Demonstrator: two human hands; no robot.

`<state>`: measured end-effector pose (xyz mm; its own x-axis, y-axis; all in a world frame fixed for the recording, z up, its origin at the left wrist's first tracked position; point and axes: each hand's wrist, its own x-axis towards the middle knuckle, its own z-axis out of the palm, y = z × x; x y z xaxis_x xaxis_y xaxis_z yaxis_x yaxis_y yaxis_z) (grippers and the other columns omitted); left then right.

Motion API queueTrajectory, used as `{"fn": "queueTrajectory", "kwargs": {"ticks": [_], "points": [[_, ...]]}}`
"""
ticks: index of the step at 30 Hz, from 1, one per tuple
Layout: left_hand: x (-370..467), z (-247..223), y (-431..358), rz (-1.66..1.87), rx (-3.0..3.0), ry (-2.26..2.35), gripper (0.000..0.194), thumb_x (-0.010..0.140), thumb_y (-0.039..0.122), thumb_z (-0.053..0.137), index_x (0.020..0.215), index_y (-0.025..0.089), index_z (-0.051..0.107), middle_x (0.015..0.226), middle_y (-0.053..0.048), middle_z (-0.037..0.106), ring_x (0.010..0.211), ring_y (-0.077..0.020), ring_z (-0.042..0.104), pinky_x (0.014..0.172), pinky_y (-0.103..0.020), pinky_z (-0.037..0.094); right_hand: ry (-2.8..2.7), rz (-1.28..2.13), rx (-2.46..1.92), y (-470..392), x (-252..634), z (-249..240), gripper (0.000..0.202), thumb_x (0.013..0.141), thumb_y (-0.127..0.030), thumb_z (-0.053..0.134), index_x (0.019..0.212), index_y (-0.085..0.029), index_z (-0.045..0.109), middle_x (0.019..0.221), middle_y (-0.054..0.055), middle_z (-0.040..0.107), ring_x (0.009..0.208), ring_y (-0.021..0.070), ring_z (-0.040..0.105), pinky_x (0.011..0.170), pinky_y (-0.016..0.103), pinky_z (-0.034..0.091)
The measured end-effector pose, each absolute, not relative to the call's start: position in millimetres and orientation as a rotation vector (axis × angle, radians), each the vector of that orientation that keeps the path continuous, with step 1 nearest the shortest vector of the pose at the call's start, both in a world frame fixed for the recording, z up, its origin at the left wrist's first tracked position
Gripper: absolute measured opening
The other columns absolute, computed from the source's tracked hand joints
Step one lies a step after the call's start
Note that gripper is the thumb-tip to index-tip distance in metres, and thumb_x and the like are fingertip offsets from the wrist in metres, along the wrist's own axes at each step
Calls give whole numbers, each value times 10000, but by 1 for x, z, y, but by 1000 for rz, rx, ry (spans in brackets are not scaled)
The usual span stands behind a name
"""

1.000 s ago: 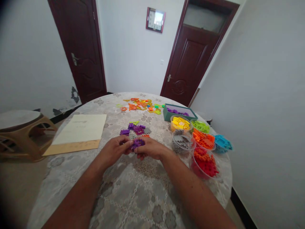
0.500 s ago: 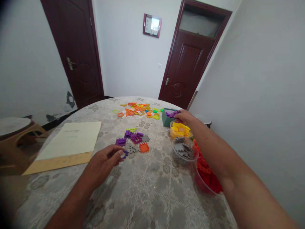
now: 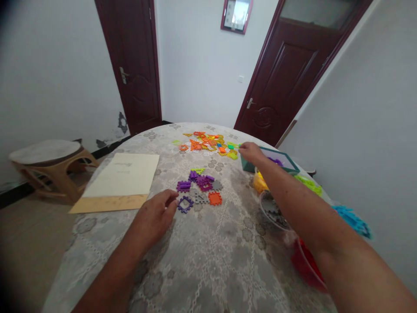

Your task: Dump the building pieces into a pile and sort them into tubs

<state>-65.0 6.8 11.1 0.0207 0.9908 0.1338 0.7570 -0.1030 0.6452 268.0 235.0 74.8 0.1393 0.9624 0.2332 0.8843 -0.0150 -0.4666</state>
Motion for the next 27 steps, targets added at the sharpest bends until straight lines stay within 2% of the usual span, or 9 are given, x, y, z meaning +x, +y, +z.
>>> {"fn": "queueTrajectory", "kwargs": {"ticks": [2,5,10,13,19,23,27], "points": [[-63,4,6,721,2003,1829,317,991,231,523,1275,166,649,1269,-133,702,1218,-269,644,1060,-382,475,-2047,290,-1798,233,226,54,243,907,-313,710,1087,-168,788,1161,104,771,1105,238,692,990,310,505],[-62,-8,8,635,2097,1873,417,957,239,596,1365,151,604,1382,-163,632,1330,-288,579,1138,-393,439,-2327,361,-1640,219,166,17,397,958,-437,670,1266,-199,750,1394,110,689,1301,250,608,1128,333,421],[-61,-27,17,530,2178,1940,656,901,289,687,1496,99,486,1545,-221,512,1478,-351,439,1232,-438,350,-2461,314,-1602,191,110,-27,579,1001,-577,562,1463,-232,614,1538,135,562,1423,309,494,1191,449,340],[-62,-33,24,513,2217,1915,665,893,302,696,1488,96,482,1512,-216,552,1453,-339,469,1231,-441,340,-2545,195,-1557,173,107,-35,560,1024,-571,522,1480,-253,590,1554,125,539,1424,299,485,1186,440,336],[-69,-23,24,475,2289,1744,582,803,350,784,1324,175,593,1345,-155,671,1254,-317,613,1089,-434,455,-2621,60,-1395,115,124,-36,513,1062,-492,467,1478,-216,586,1522,152,556,1405,286,500,1181,431,347],[-71,-13,13,438,2353,1519,576,731,369,847,1246,225,633,1289,-108,702,1205,-298,632,1053,-403,473,-2611,135,-1295,75,143,-32,475,1033,-423,560,1427,-162,615,1413,163,632,1328,277,558,1159,427,381],[-64,-8,5,374,2378,1416,508,752,406,842,1199,241,665,1269,-100,721,1208,-305,638,1037,-408,481,-2515,303,-1268,44,164,-27,415,997,-339,623,1368,-156,649,1306,144,708,1249,268,616,1120,424,432]]}}
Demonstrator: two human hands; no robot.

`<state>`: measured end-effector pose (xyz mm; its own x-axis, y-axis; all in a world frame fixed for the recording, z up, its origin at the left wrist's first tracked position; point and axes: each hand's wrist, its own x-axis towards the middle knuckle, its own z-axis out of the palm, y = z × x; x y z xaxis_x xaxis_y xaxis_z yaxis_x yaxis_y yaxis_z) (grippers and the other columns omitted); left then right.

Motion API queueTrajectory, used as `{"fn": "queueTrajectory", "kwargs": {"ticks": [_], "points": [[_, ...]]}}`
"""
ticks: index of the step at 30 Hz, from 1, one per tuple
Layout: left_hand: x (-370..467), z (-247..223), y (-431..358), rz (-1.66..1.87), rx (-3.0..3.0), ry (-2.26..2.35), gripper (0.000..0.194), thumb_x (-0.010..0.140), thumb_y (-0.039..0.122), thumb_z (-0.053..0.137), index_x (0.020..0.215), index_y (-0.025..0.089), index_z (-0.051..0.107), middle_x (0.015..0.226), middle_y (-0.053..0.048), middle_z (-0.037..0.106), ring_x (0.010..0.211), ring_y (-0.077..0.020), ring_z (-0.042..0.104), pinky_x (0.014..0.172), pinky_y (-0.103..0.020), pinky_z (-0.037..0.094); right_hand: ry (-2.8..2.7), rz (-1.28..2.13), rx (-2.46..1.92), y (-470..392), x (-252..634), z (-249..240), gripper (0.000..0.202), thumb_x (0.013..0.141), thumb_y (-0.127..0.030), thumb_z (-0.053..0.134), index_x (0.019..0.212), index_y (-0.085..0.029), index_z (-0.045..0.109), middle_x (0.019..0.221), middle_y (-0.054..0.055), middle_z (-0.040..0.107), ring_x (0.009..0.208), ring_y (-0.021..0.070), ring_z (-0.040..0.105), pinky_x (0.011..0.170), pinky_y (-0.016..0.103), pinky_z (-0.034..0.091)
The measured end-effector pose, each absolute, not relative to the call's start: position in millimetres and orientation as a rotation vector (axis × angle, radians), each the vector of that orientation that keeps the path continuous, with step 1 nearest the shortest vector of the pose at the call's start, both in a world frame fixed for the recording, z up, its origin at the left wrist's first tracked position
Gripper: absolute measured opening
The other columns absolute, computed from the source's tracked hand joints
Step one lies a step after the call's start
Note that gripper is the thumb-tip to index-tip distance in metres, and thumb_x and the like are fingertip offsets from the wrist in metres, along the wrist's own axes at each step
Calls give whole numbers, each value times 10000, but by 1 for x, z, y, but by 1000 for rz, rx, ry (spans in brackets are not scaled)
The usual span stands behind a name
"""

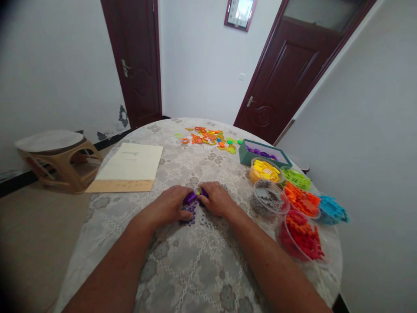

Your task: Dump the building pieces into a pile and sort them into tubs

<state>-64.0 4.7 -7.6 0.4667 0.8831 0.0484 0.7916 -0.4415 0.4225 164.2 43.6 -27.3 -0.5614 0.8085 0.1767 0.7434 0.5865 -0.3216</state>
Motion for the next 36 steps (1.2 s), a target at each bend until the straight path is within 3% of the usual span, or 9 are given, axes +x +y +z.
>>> {"fn": "queueTrajectory", "kwargs": {"ticks": [4,9,12,15,17,19,22,30,36], "points": [[-57,-8,3,399,2384,1454,508,821,285,785,1310,251,652,1337,-127,709,1289,-310,617,1085,-426,459,-2256,541,-1294,24,183,-24,367,998,-315,592,1347,-227,666,1331,100,717,1238,244,649,1112,432,464],[-52,-9,6,382,2411,1518,326,890,190,654,1201,260,724,1234,-132,752,1194,-321,660,991,-427,486,-1769,784,-1271,9,205,-14,393,973,-341,570,1348,-247,640,1346,86,699,1237,218,656,1086,420,505],[-51,-9,9,360,2416,1544,340,892,146,598,1179,264,736,1172,-126,766,1142,-310,676,946,-408,490,-1552,1018,-1241,1,213,-8,426,944,-341,530,1348,-233,611,1175,77,737,910,181,729,771,329,602],[-53,-10,12,367,2404,1542,387,891,125,568,1220,258,722,1225,-119,750,1169,-295,665,981,-395,484,-1462,1070,-1321,-5,218,-7,436,935,-381,505,1329,-226,609,978,28,739,548,120,593,485,243,473],[-56,-11,14,390,2381,1541,437,891,110,552,1281,245,694,1283,-113,727,1204,-276,651,1028,-376,472,-1542,936,-1404,-7,222,-8,411,932,-378,513,1290,-226,645,963,24,744,584,133,604,529,257,491],[-60,-11,15,404,2363,1547,472,895,114,543,1340,222,659,1310,-118,704,1218,-266,641,1054,-364,467,-1714,740,-1453,-8,227,-6,369,910,-328,551,1235,-227,692,1038,40,754,802,179,687,735,314,561],[-63,-12,15,377,2352,1541,487,904,138,552,1380,202,632,1319,-128,686,1224,-266,636,1065,-362,467,-1964,605,-1460,-12,237,2,351,870,-237,596,1198,-230,722,1140,58,752,1036,227,692,952,382,531],[-57,-10,12,259,2361,1561,389,905,263,645,1288,202,681,1252,-156,700,1184,-303,657,1016,-377,492,-2312,620,-1413,-23,245,15,453,835,-101,566,1245,-246,695,1204,67,725,1110,239,669,1007,376,495],[-54,-15,17,241,2299,1635,302,895,261,637,1186,208,697,1251,-164,693,1137,-298,669,962,-374,497,-2393,429,-1590,-23,233,0,313,854,-136,576,1149,-207,652,1146,110,698,1053,252,641,939,358,478]]}}
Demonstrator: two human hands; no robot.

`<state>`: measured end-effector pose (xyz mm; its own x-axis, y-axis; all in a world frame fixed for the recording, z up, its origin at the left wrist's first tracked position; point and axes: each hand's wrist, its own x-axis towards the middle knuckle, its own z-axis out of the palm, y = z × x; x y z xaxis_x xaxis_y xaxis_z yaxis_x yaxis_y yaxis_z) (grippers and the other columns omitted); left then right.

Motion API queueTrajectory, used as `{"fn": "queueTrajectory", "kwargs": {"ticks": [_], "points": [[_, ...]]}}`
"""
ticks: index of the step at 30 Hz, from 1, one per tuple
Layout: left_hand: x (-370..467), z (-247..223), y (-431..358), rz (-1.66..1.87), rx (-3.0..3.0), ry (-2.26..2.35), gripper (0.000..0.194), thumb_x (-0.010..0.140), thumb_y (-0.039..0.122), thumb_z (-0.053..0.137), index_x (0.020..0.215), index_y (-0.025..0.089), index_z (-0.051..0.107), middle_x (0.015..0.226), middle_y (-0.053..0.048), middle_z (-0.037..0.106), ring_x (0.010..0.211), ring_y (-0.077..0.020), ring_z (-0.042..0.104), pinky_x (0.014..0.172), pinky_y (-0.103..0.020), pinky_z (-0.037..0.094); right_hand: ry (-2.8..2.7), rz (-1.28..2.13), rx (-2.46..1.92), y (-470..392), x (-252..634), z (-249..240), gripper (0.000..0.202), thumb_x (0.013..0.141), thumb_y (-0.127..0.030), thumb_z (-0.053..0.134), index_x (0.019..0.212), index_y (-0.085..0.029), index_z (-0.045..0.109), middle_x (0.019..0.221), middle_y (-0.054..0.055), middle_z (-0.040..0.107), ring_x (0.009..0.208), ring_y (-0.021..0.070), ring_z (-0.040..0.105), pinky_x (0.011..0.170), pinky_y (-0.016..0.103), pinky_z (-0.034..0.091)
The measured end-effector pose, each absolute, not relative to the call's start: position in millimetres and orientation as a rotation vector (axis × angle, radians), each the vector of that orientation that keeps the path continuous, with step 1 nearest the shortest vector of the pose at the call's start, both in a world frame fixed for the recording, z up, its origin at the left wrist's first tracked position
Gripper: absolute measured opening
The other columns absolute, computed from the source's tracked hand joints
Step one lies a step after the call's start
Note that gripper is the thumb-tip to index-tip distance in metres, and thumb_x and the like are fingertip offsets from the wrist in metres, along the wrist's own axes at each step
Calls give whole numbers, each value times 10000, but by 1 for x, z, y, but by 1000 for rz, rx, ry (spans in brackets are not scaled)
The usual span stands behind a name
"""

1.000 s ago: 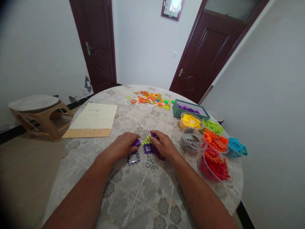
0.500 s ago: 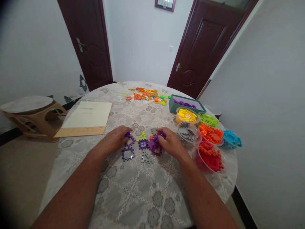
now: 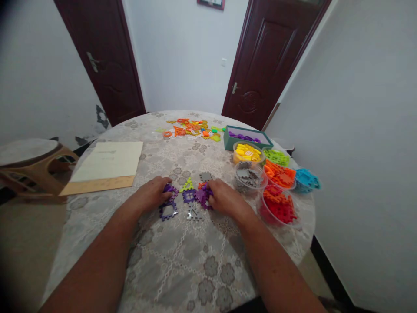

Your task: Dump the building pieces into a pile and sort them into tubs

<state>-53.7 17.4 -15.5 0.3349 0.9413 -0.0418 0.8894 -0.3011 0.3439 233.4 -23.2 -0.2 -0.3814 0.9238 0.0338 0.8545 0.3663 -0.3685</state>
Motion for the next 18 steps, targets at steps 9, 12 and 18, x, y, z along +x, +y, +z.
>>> {"fn": "queueTrajectory", "kwargs": {"ticks": [9,12,18], "points": [[-54,-16,25,197,2331,1652,109,879,228,601,961,210,670,1062,-104,677,1005,-256,653,868,-335,481,-2414,417,-1615,-23,227,5,235,852,-134,575,1071,-215,605,1085,99,720,953,229,639,813,314,457],[-58,-22,30,199,2337,1644,133,887,269,603,999,220,655,1067,-89,669,1022,-250,648,879,-323,475,-2373,408,-1571,-20,229,6,216,859,-180,597,1071,-211,618,1074,90,717,938,220,632,815,305,453],[-58,-25,33,188,2313,1629,163,891,253,565,1026,228,652,1035,-79,715,975,-250,664,846,-328,459,-2107,481,-1454,-15,231,10,236,801,-152,593,1016,-220,660,971,20,697,889,182,615,820,278,455]]}}
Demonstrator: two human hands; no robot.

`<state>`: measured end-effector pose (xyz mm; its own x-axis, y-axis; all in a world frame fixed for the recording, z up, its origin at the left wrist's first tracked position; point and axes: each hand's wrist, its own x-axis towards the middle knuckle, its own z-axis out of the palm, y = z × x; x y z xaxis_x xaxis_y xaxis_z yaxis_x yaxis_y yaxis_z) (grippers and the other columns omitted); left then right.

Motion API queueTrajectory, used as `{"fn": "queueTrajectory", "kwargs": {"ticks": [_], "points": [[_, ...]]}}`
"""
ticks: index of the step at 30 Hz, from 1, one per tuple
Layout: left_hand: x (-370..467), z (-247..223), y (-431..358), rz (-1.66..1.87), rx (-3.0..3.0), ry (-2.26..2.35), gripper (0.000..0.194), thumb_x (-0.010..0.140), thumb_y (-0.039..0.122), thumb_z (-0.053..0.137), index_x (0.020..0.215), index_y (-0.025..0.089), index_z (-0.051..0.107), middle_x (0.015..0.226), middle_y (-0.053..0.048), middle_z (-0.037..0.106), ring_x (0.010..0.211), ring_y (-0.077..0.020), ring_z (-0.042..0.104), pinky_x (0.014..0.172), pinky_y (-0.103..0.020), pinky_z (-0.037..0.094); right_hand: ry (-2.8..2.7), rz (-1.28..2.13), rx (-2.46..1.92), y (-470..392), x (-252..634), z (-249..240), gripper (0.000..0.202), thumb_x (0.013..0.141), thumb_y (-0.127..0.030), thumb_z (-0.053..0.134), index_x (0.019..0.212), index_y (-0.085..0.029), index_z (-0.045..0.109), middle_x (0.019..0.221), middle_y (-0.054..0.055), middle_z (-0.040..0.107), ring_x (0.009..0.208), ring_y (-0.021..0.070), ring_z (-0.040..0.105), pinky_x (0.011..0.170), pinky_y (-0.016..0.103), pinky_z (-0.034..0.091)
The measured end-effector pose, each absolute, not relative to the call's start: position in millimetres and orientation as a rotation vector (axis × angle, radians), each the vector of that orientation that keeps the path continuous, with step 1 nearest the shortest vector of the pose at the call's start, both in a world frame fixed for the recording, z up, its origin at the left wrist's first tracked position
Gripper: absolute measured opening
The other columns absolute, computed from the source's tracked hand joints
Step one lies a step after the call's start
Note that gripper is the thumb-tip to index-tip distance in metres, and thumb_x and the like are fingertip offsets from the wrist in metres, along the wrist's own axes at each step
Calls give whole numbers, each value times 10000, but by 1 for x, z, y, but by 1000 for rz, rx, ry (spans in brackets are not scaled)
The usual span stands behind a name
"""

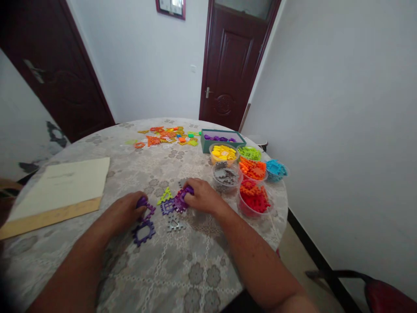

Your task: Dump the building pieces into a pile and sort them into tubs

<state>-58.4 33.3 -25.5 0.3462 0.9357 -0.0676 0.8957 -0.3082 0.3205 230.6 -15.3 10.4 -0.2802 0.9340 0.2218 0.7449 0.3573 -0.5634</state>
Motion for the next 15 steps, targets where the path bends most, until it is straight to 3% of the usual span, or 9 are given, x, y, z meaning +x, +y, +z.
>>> {"fn": "queueTrajectory", "kwargs": {"ticks": [3,8,15], "points": [[-55,-19,27,163,2337,1645,112,888,240,546,944,221,641,988,-83,707,919,-248,662,795,-327,454,-1949,644,-1415,-14,229,9,258,774,-149,581,1005,-231,664,942,-3,691,840,170,617,781,269,485],[-53,-12,21,263,2340,1703,140,896,227,556,994,203,653,1069,-109,698,973,-238,652,834,-319,463,-1524,1064,-1417,-12,220,-1,268,782,-260,616,1050,-253,628,873,-21,652,687,160,621,573,256,530],[-58,-12,19,236,2295,1642,228,852,198,614,1058,221,709,1056,-104,730,973,-245,666,833,-327,460,-1137,1259,-1421,-9,213,-7,481,759,-286,630,1238,-271,596,756,-40,626,580,135,591,498,234,515]]}}
